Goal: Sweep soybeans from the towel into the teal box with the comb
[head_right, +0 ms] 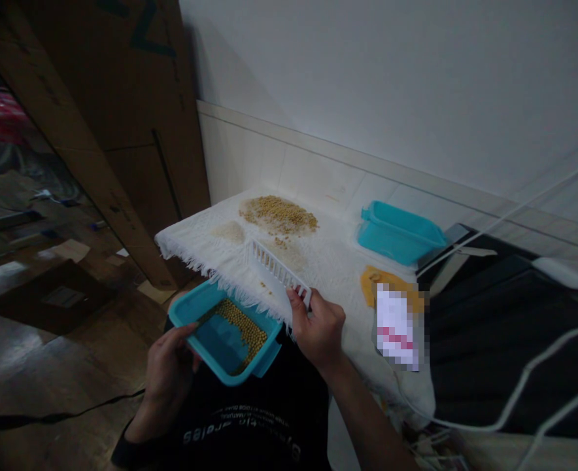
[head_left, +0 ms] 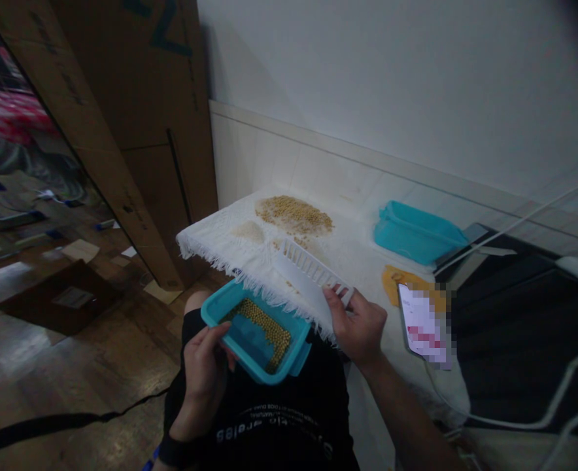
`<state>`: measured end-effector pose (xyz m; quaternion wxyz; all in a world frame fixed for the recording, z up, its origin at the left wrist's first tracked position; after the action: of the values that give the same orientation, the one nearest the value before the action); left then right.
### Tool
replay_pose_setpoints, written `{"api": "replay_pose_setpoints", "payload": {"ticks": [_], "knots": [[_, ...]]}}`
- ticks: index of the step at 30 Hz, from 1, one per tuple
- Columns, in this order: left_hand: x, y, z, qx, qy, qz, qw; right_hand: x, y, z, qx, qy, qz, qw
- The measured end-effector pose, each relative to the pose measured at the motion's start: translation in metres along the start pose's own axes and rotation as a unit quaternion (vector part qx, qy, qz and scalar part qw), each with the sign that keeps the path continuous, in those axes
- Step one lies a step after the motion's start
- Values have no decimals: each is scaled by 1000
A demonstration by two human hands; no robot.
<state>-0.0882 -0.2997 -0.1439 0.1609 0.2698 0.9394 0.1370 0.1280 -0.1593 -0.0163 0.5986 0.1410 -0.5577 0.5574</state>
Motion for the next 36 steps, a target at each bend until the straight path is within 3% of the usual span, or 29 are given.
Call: {"api": "replay_pose_setpoints", "payload": {"ticks": [8,16,22,26,29,33,36], "knots": [[0,0,0,-10,-1,-7,1000,0,-1,-2,-2,18,-1,1000],[0,2,-5,4,2,-13,1000,-3,4,5,-4,-21,11,1000],[-1,2,-4,-7,-2,-6,1000,-9,5,28,-9,-68,15,998],[-1,2,-2,-6,-2,-5,1000,-12,4,41,27,-65,29,997],[0,1,0,-9,-4,-1,1000,-8,-1,28,32,-17,32,999],[1,0,0,-12,-3,-1,1000,3,-6,-17,54,114,34,991],[1,2,-1,-15,-9,-1,1000,8,2,-46,114,194,71,972]]}}
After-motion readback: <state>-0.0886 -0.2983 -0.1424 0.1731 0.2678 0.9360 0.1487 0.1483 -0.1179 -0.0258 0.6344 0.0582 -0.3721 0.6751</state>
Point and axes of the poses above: each hand's wrist, its own x-axis towards the middle knuckle, its own y-axis out of the palm, z = x × y, the point moved 6 cm from there along x, towards the middle knuckle, and after that the axes turned 4 degrees about -z, right-handed, at the moved point
